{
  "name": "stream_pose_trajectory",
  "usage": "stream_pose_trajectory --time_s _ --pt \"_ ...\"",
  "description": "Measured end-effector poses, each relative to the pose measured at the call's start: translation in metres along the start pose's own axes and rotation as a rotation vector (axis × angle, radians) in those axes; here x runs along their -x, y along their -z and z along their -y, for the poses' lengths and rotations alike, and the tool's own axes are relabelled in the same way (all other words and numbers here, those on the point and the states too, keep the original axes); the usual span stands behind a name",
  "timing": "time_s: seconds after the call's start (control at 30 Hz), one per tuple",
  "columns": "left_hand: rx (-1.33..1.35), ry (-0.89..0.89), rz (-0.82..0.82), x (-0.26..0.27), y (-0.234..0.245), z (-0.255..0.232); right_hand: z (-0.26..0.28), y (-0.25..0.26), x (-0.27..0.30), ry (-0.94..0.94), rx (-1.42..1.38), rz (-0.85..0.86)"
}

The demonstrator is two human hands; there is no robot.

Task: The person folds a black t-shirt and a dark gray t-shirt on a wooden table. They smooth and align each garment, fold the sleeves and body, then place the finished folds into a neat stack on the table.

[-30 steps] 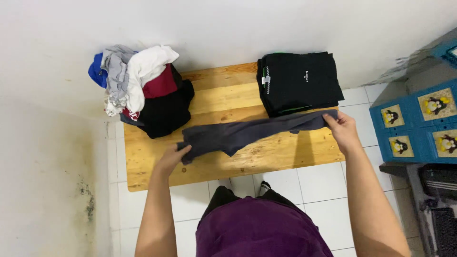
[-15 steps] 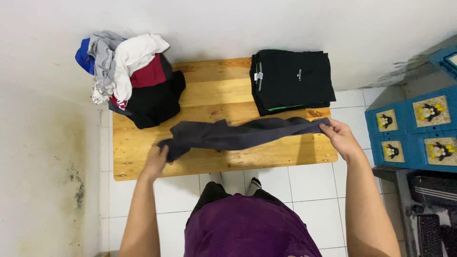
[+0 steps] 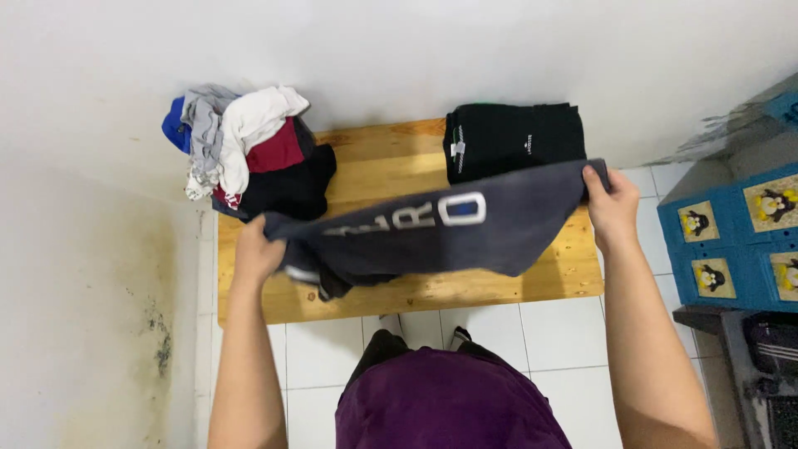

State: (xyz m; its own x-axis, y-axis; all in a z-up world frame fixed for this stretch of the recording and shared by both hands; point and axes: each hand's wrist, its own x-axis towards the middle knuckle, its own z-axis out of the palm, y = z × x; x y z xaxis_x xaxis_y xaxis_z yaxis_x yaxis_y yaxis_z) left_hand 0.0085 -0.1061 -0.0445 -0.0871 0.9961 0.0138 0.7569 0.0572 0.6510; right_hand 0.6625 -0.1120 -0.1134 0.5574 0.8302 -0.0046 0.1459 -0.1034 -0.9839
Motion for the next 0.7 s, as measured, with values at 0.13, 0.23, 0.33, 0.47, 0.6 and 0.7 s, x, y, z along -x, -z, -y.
stream_pose_trajectory --time_s 0.13,0.23,0.33,0.47,0.6,0.7 --pt "0.130 -0.147 -0.333 -0.037 -0.007 -0.030 0.070 -0.026 -0.015 0.063 -0.268 0.010" --pt "0.158 -0.199 -0.350 -0.041 0.015 -0.060 0.112 -0.020 -0.026 0.153 -0.376 -0.009" --pt "0.186 -0.243 -0.360 -0.020 0.039 -0.078 0.136 -0.009 -0.015 0.270 -0.543 -0.001" --pt "0.221 -0.305 -0.360 0.019 0.057 -0.104 0.110 0.005 0.013 0.227 -0.540 -0.032" --pt "0.302 -0.015 0.001 0.063 0.026 -0.069 -0.086 0.036 0.011 0.066 -0.528 -0.082" --pt "0.172 0.125 -0.004 0.078 -0.039 0.014 -0.116 0.027 0.079 -0.039 -0.149 0.013"
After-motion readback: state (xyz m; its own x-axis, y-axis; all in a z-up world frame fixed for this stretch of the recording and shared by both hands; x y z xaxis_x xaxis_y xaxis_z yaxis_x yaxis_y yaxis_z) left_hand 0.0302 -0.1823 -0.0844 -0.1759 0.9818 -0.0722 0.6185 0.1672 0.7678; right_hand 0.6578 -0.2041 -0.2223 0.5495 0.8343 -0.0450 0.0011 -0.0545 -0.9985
